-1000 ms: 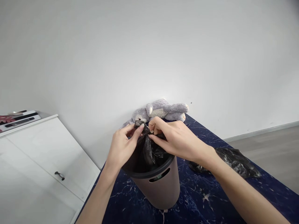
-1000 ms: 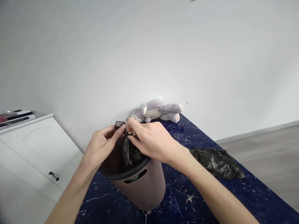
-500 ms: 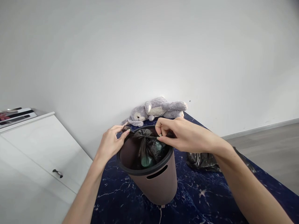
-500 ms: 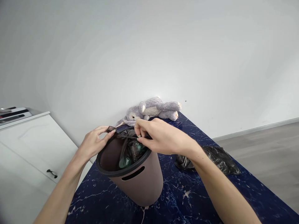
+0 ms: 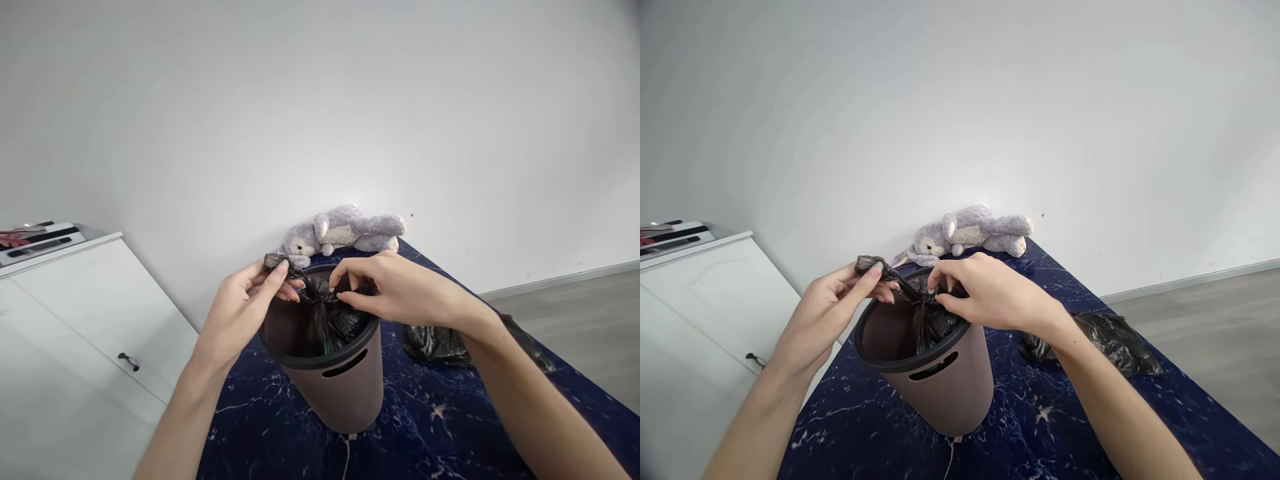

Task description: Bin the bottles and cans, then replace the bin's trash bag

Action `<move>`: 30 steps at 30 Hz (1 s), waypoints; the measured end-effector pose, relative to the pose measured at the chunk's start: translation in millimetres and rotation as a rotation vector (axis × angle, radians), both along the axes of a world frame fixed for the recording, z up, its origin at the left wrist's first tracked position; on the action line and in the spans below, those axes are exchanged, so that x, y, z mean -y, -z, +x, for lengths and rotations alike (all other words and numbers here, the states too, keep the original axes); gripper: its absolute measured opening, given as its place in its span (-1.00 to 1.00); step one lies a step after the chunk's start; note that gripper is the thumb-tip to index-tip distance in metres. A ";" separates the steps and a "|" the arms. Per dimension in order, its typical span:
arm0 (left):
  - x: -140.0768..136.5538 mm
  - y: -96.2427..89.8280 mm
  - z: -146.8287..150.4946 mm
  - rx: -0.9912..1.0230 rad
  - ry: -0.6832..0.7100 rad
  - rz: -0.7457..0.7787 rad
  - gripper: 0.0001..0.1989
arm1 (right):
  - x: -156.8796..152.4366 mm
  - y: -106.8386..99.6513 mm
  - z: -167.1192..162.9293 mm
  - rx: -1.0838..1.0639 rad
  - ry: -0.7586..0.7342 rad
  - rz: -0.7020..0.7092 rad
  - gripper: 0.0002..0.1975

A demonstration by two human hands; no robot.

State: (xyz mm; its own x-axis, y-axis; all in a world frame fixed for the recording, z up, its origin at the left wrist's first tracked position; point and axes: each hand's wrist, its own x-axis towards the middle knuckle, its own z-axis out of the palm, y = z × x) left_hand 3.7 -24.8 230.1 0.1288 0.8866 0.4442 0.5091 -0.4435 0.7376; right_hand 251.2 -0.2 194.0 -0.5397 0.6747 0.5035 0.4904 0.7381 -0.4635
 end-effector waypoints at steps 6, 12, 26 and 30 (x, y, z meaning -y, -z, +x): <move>5.4 -1.3 15.1 0.003 -0.021 0.067 -0.68 | -3.5 4.6 -12.6 -0.007 0.071 0.091 -0.58; 4.1 0.0 14.7 0.019 -0.047 0.103 -0.66 | -16.3 -6.5 -30.2 0.247 0.124 0.098 -0.95; -68.8 101.2 -82.2 0.515 -0.275 -0.021 -0.54 | -37.7 -47.8 -25.3 -0.334 0.049 0.070 -0.87; -84.2 166.3 -106.4 0.414 -0.390 -0.135 -0.55 | -48.6 -62.4 -11.6 -0.573 -0.067 -0.044 -0.77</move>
State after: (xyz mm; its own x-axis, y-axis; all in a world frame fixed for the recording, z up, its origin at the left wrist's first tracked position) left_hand -102.7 59.4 63.8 -0.3787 0.8859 0.2679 0.2727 -0.1698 0.9470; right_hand 239.6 48.5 256.4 -0.2314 0.6757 0.7000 0.1052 0.7326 -0.6724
